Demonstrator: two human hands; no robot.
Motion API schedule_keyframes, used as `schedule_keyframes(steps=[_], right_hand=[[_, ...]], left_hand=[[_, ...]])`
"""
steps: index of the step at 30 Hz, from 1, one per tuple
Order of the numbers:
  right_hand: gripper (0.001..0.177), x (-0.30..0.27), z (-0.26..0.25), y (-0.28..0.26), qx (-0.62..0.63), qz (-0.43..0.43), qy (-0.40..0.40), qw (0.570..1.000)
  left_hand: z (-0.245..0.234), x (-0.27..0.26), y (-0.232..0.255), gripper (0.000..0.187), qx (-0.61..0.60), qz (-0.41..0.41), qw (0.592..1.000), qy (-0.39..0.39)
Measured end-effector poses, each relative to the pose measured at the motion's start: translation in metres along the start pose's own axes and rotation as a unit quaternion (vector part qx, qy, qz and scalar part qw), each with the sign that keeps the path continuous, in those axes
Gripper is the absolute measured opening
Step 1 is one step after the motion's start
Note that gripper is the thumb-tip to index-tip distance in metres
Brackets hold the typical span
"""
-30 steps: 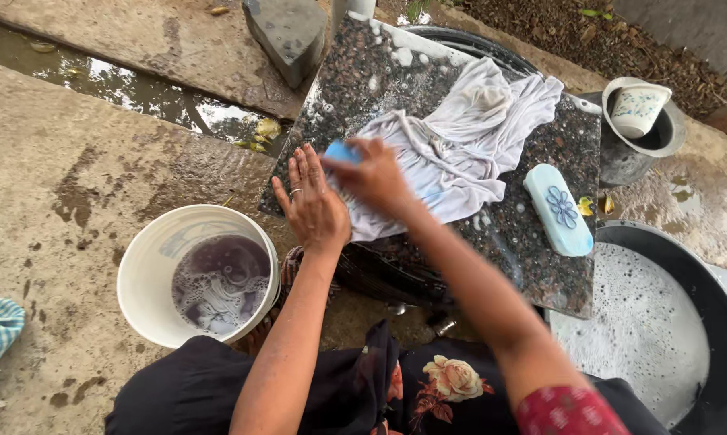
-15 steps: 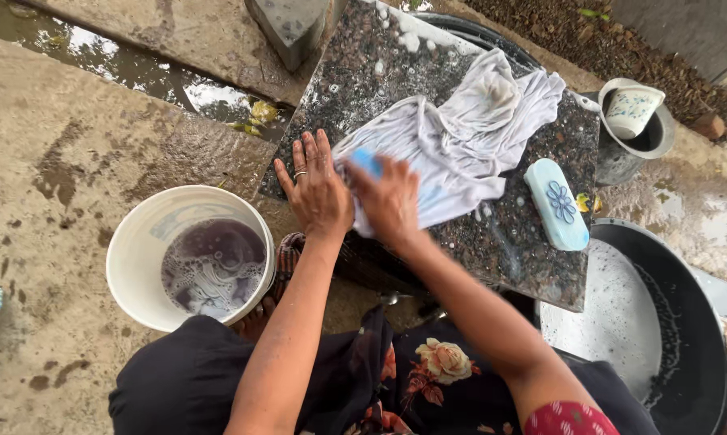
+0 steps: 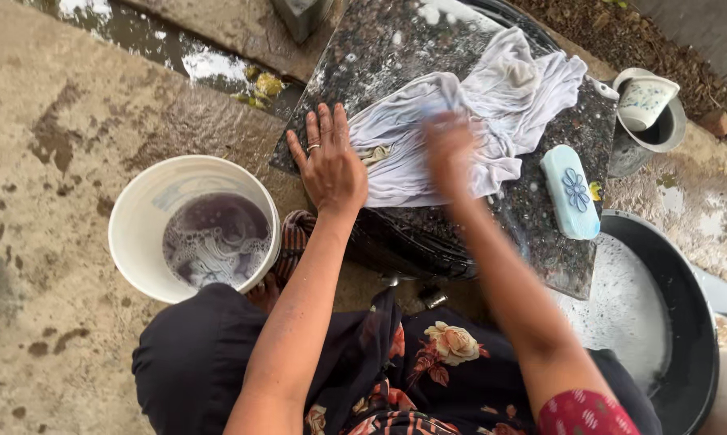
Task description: The person washes clothes by scrubbing fabric on a stone slab, rinsing it in water basins, and applying a bar of soap to another garment before rubbing it by hand.
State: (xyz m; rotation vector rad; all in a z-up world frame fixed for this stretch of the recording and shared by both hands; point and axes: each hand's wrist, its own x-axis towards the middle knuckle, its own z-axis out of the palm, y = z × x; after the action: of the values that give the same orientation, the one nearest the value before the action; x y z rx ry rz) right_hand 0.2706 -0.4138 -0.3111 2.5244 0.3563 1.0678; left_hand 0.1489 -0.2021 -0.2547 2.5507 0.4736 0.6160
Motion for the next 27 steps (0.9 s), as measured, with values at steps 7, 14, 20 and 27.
schedule_keyframes(steps=[7,14,20,27], right_hand=[[0.032,0.029,-0.004,-0.004,0.229,-0.142,0.016,0.963],[0.029,0.069,0.008,-0.005,0.438,0.065,-0.096,0.891],[0.033,0.03,-0.073,-0.055,0.447,-0.179,-0.097,0.871],[0.036,0.089,0.012,0.075,0.325,0.138,-0.139,0.925]], left_hand=[[0.01,-0.003,-0.006,0.062,0.01,0.021,1.0,0.008],[0.016,-0.007,-0.008,0.063,0.05,0.009,0.999,-0.002],[0.019,-0.005,-0.009,0.064,-0.035,0.027,0.994,0.104],[-0.004,-0.004,0.0,0.062,0.038,0.023,0.999,0.001]])
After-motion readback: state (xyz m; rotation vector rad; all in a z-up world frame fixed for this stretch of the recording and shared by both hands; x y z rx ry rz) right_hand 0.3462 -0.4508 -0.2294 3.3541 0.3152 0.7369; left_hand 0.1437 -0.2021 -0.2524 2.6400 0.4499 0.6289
